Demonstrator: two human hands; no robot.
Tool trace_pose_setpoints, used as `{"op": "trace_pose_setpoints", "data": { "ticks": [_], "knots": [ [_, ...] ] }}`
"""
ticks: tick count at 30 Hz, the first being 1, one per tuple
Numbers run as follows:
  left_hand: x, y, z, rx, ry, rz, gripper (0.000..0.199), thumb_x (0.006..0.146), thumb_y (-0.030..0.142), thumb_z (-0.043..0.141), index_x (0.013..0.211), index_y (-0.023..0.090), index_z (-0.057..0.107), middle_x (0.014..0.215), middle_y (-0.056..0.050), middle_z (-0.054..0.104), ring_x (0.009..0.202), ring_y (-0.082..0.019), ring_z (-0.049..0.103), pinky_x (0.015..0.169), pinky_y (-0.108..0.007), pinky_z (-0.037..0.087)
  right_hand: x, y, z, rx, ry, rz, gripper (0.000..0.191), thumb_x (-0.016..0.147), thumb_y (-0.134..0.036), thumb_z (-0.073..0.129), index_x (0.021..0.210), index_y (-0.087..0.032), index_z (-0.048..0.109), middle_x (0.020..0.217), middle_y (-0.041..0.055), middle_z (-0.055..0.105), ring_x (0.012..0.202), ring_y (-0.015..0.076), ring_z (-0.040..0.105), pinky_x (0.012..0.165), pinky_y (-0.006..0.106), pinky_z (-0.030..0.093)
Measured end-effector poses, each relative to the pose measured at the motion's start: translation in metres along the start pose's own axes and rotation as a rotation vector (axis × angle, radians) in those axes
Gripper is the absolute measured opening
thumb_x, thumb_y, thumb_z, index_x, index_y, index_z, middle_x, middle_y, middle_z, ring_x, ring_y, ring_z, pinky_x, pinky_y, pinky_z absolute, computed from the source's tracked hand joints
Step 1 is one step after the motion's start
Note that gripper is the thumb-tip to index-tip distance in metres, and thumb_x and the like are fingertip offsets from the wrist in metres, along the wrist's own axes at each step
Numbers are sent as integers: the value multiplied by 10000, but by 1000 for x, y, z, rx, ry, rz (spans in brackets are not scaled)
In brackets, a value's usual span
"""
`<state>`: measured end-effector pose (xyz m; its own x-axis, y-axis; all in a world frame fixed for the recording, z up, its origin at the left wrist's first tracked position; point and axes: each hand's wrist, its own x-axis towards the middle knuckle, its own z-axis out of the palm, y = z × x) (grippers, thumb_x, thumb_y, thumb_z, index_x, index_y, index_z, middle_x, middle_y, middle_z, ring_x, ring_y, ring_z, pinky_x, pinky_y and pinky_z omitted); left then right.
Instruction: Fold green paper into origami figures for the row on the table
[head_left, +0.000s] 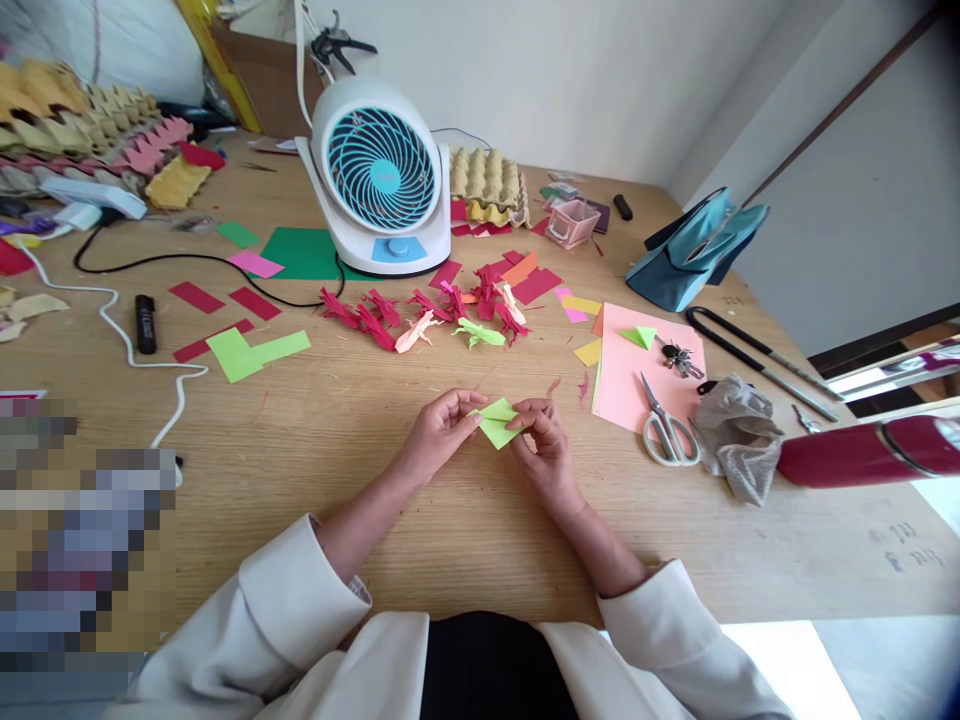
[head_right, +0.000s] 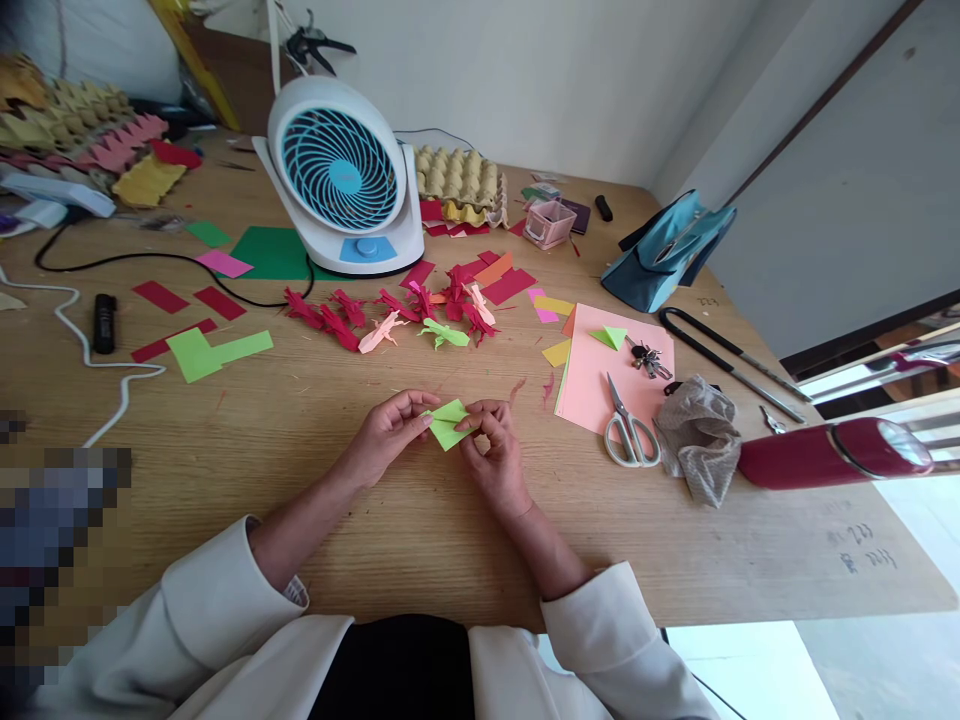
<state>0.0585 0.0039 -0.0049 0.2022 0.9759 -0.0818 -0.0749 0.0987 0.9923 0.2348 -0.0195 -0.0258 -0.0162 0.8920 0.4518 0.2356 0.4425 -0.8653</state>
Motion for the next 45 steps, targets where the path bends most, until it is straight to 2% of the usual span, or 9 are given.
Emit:
{"op": "trace_pose_setpoints", "data": {
  "ticks": [3, 8, 14, 21, 25, 32, 34, 38, 45],
  "knots": [
    [0, 0, 0, 11, 31, 10, 323, 796, 331, 686, 1059, 155, 623, 887, -30, 699, 714, -119, 582, 666, -232, 449, 1, -5, -1, -43, -40, -26, 199, 835, -60, 574, 886, -243, 633, 1066, 62, 545, 1025, 205, 551, 827, 349, 488],
    [-1, 2, -1, 2, 27, 45, 335, 817, 345, 671, 1087, 149, 634, 995, -59, 709, 857, -154, 626, 757, -256, 471, 3, -7, -2, -41, -100, -33, 227, 838, -49, 545, 925, -240, 629, 1096, 73, 566, 1012, 202, 572, 759, 316, 509],
    [-2, 6, -1, 0, 42, 42, 309, 811, 395, 680, 1015, 163, 690, 1010, -55, 724, 847, -159, 635, 768, -271, 470, 3, -7, -4, -70, -140, -68, 234, 837, -26, 531, 913, -233, 608, 939, 33, 591, 836, 164, 587, 738, 301, 487],
    [0, 1, -1, -15, 33, -3, 339, 729, 436, 753, 898, 152, 683, 883, -33, 718, 824, -165, 630, 769, -276, 461, 3, -9, -5, -94, -171, -91, 218, 829, -36, 550, 901, -233, 606, 964, 33, 595, 853, 164, 594, 760, 303, 494],
    [0, 3, -1, -50, 39, -10, 347, 711, 432, 776, 889, 150, 681, 904, -33, 723, 834, -158, 630, 781, -271, 465, 4, -9, -7, -117, -201, -101, 197, 835, -66, 570, 919, -242, 602, 965, 38, 590, 871, 177, 595, 761, 316, 504],
    [0, 4, 0, -161, -72, -84, 436, 671, 384, 820, 1017, 156, 681, 1035, -59, 729, 833, -146, 634, 724, -247, 473, 6, -8, -10, -153, -206, -136, 161, 853, -101, 584, 925, -244, 602, 954, 42, 584, 880, 187, 591, 772, 334, 512],
    [1, 3, 1, -150, -80, -90, 462, 657, 358, 826, 1047, 158, 678, 1049, -56, 725, 775, -122, 615, 685, -233, 465, 6, -7, -11, -161, -210, -149, 172, 851, -94, 584, 931, -244, 604, 959, 43, 584, 892, 189, 593, 780, 335, 510],
    [0, 5, 0, -113, -73, -111, 474, 666, 347, 815, 1071, 150, 672, 972, -42, 717, 605, -68, 533, 583, -215, 445, 7, -7, -12, -181, -235, -179, 185, 854, -90, 586, 950, -246, 607, 965, 46, 582, 920, 196, 596, 807, 348, 511],
    [-3, 9, 0, -121, -149, -210, 608, 667, 335, 831, 1203, 150, 610, 797, -11, 669, 624, -96, 577, 559, -217, 497, 8, -7, -15, -193, -240, -195, 161, 876, -118, 588, 964, -252, 615, 972, 50, 581, 922, 199, 600, 806, 362, 522]
  ]
}}
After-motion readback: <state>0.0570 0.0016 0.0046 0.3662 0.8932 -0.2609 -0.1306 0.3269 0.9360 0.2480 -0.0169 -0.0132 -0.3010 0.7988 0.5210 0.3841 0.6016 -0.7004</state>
